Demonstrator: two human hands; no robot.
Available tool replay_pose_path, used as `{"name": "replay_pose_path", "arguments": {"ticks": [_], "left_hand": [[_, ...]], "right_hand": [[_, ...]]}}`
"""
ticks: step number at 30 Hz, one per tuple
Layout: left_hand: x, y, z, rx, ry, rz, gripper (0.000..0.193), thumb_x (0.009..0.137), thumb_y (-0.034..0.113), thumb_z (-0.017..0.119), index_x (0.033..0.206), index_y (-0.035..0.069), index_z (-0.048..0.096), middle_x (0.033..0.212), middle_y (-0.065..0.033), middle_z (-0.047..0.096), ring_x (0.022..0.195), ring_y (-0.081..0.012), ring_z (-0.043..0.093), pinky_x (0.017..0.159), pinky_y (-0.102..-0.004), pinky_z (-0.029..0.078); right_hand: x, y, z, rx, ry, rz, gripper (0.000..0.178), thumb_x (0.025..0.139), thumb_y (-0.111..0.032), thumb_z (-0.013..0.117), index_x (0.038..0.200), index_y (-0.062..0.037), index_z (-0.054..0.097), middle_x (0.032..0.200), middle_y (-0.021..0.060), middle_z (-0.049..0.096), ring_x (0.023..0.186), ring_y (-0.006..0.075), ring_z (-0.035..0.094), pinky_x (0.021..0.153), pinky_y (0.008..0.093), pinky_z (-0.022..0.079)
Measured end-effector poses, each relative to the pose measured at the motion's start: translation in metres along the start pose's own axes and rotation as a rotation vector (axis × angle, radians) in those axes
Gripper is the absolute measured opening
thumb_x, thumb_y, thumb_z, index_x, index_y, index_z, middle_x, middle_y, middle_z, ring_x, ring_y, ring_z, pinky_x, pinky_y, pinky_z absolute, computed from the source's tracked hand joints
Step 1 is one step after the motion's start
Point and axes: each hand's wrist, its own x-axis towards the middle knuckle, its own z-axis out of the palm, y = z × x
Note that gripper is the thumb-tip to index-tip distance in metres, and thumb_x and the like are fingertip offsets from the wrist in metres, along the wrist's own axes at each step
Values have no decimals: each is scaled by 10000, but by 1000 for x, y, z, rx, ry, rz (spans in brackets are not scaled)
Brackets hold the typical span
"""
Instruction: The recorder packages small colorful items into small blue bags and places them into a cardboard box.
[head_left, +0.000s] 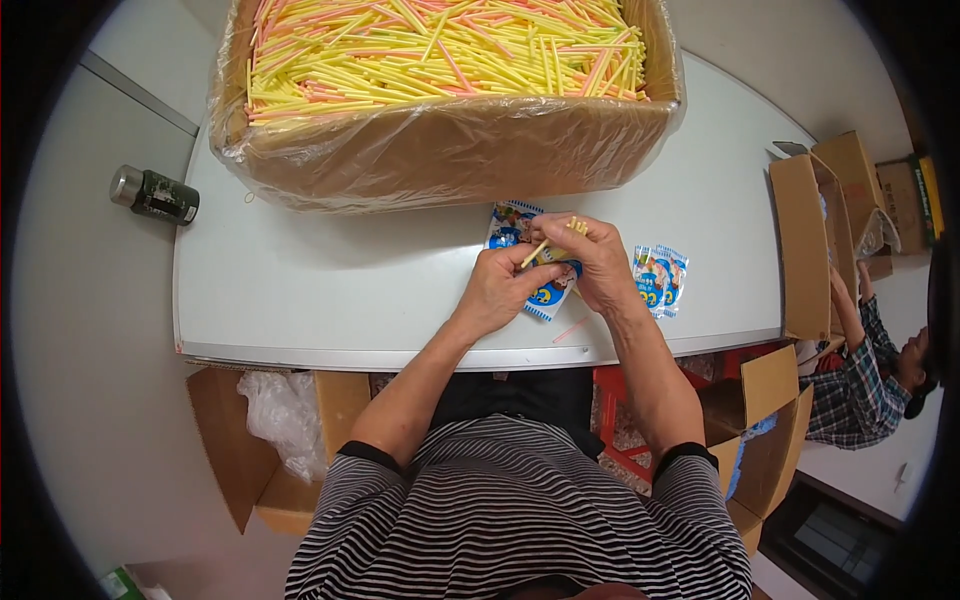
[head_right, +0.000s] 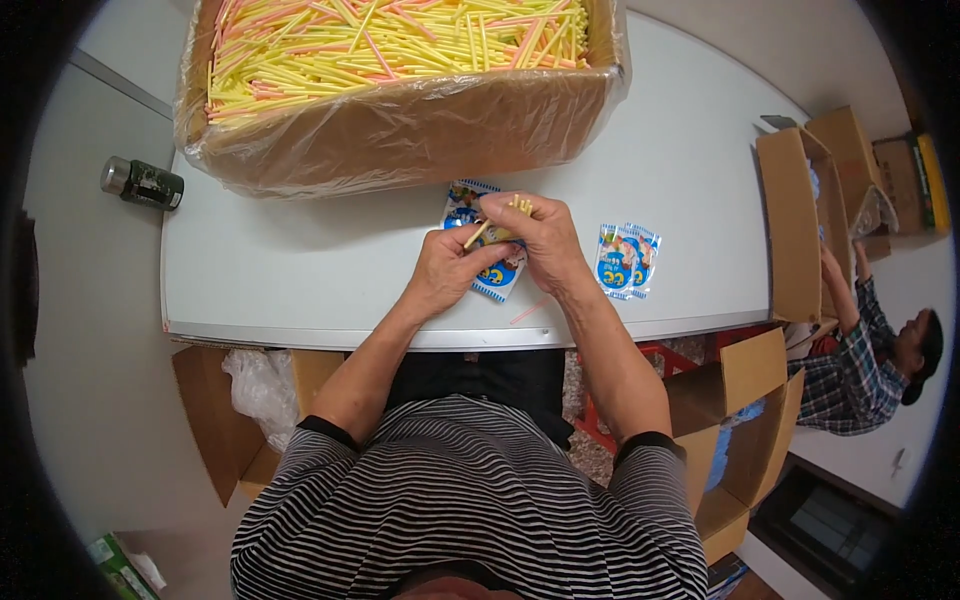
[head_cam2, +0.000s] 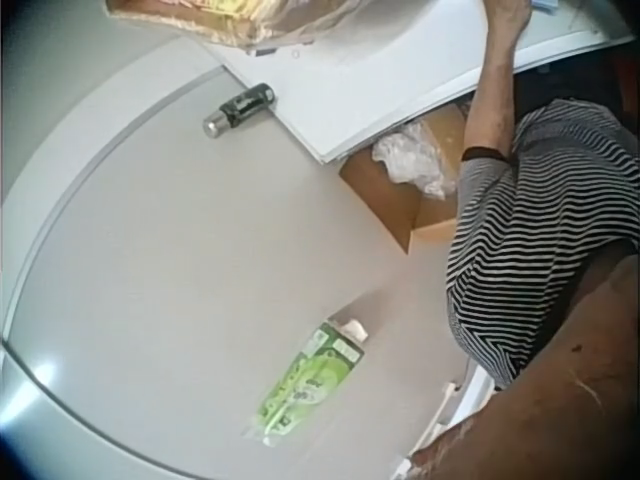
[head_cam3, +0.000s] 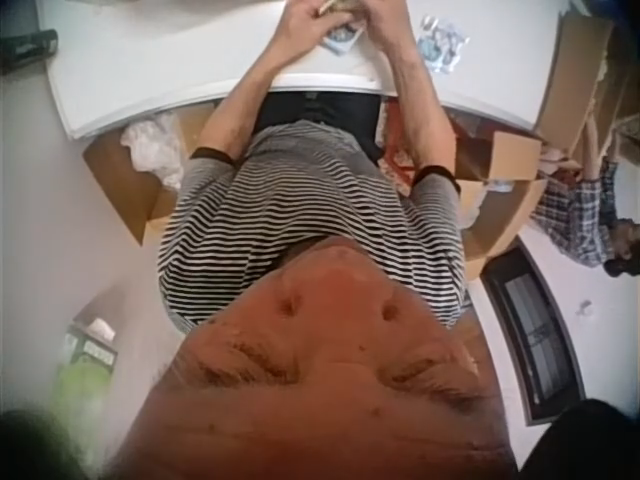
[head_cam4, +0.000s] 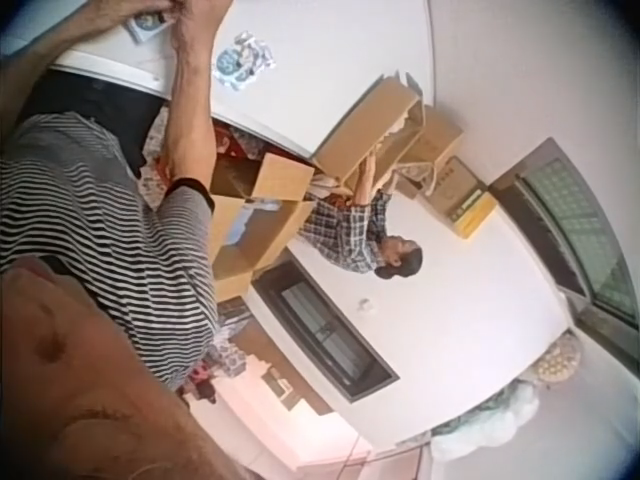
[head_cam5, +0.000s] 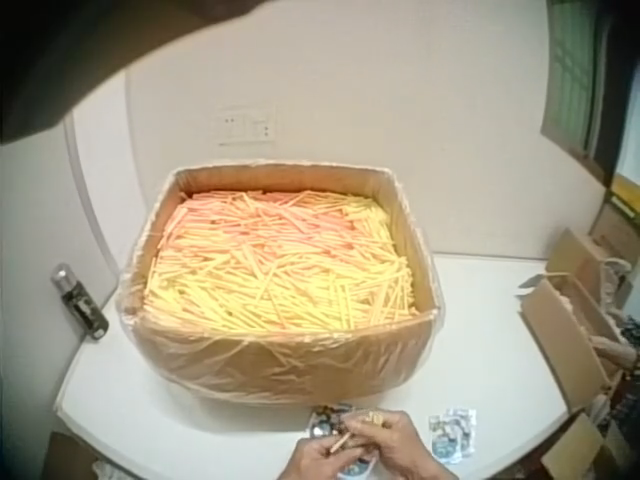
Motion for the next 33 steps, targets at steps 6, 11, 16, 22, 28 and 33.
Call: {"name": "replay_pose_path", "arguments": {"ticks": [6, 11, 16, 22, 28, 33], "left_hand": [[0, -7, -2, 6, 51, -13, 192, 927, 147, 726, 1031, -12, 753, 806, 0, 714, 709, -23, 591, 612, -203, 479], [-3, -6, -3, 2, 46, -24, 197, 927, 146, 732, 1027, -24, 747, 823, 0, 720, 715, -17, 595, 617, -190, 479], [-5, -2, -4, 25, 66, -63, 192, 916, 155, 748, 983, -25, 749, 805, -4, 715, 698, -14, 585, 598, -191, 467], [-5, 1, -3, 29, 58, -41, 191, 921, 151, 740, 980, -31, 745, 816, -13, 723, 704, -20, 598, 601, -195, 481], [-3, 1, 2, -26, 49, -13, 181, 941, 138, 709, 1012, -26, 741, 869, -34, 739, 777, -42, 636, 672, -203, 516], [-4, -6, -3, 66, 45, 4, 181, 949, 129, 695, 1038, -24, 735, 896, -41, 741, 801, -47, 639, 695, -207, 518]], "right_hand": [[-1, -2, 5, 173, 46, -66, 278, 954, -196, 658, 1068, 56, 693, 987, 132, 711, 917, 190, 677, 862, 334, 548], [2, 3, 0, 303, 74, -125, 255, 974, -210, 638, 1008, 39, 673, 971, 136, 704, 912, 198, 680, 840, 354, 566], [0, 4, 2, 118, 118, -215, 224, 985, -189, 626, 981, 31, 665, 913, 134, 702, 865, 202, 696, 804, 356, 579], [-1, 6, -4, -10, 131, -214, 218, 989, -165, 612, 988, 44, 672, 915, 125, 711, 870, 185, 693, 817, 329, 565], [-6, -8, -2, -426, -27, -91, 289, 1005, -175, 554, 1156, 45, 665, 1046, 132, 717, 1014, 179, 656, 921, 318, 499], [-13, -18, -1, -617, -233, -255, 338, 1005, -197, 550, 1248, 24, 628, 1192, 129, 662, 1163, 184, 590, 996, 327, 457]]}}
